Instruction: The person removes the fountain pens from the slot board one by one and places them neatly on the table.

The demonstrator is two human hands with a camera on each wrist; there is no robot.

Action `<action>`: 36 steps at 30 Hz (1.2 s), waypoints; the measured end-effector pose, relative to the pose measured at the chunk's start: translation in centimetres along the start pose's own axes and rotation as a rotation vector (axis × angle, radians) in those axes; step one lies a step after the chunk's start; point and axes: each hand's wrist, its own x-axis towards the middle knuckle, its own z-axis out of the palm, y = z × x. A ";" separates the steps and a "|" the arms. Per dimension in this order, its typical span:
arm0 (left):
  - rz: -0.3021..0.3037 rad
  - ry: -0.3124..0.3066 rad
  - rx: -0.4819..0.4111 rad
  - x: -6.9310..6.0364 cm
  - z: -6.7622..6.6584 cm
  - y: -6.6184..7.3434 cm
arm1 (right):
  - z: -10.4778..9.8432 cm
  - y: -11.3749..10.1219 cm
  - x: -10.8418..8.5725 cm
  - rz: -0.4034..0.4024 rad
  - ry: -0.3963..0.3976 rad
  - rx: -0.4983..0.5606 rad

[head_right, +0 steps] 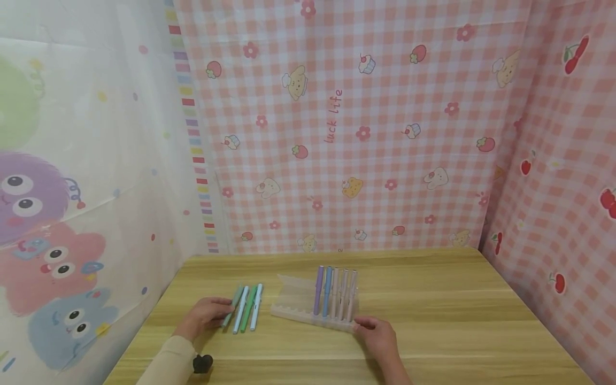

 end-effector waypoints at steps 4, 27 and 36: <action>0.005 -0.006 0.015 -0.2 0.1 0.1 | -0.1 0.1 0.0 -0.010 0.003 -0.014; 0.024 -0.026 0.049 -0.3 -0.2 1.0 | 0.0 -0.1 -0.1 -0.005 -0.005 -0.021; 0.060 -0.055 0.046 -0.2 0.7 2.4 | 0.0 -0.2 -0.1 0.012 -0.011 -0.014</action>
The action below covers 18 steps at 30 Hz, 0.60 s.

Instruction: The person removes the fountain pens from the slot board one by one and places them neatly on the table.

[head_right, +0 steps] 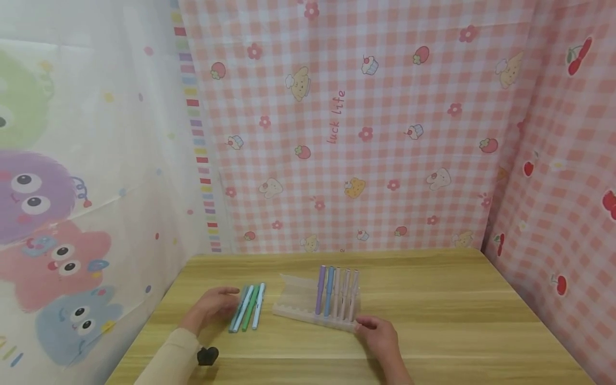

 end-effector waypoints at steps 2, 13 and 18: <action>0.001 -0.006 -0.003 0.1 0.3 0.3 | 0.0 0.0 0.1 0.004 -0.002 0.001; 0.042 -0.048 -0.019 0.5 2.1 1.6 | 0.0 0.0 0.1 -0.009 -0.002 -0.006; 0.071 -0.080 -0.040 0.2 2.9 2.0 | 0.0 0.0 0.1 -0.003 -0.011 0.000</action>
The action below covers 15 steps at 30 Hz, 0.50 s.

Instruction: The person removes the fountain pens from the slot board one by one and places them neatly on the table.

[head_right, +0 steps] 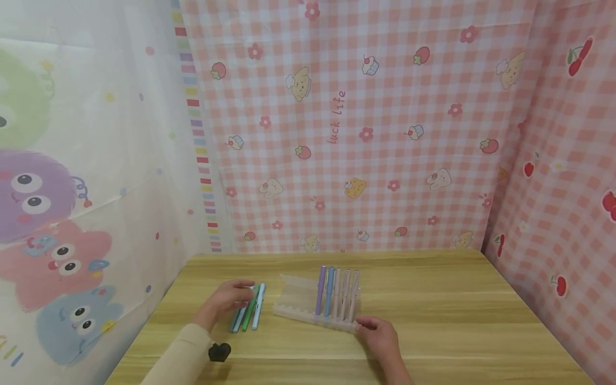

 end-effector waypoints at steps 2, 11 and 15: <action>0.011 -0.011 -0.006 0.0 0.3 0.1 | 0.0 0.0 0.0 0.002 -0.003 -0.002; 0.047 -0.056 -0.060 0.4 1.8 0.5 | 0.0 -0.1 -0.1 0.004 -0.010 -0.008; 0.063 -0.077 -0.082 0.5 2.7 0.6 | 0.0 -0.2 0.0 0.010 -0.012 -0.010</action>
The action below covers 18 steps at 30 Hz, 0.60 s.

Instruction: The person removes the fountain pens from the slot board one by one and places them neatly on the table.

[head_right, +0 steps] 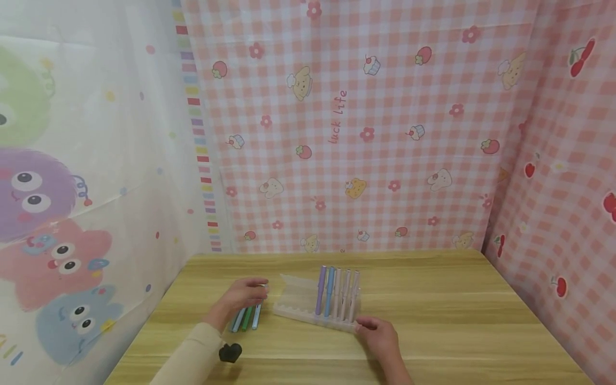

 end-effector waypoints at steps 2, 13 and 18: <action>0.011 -0.015 -0.013 -0.1 0.5 0.1 | 0.0 0.1 0.0 0.002 0.000 -0.003; 0.050 -0.077 -0.033 -0.1 3.1 0.4 | 0.1 0.4 0.3 0.015 0.002 -0.009; 0.060 -0.096 -0.056 0.2 4.3 0.3 | 0.1 0.4 0.3 0.016 0.006 0.000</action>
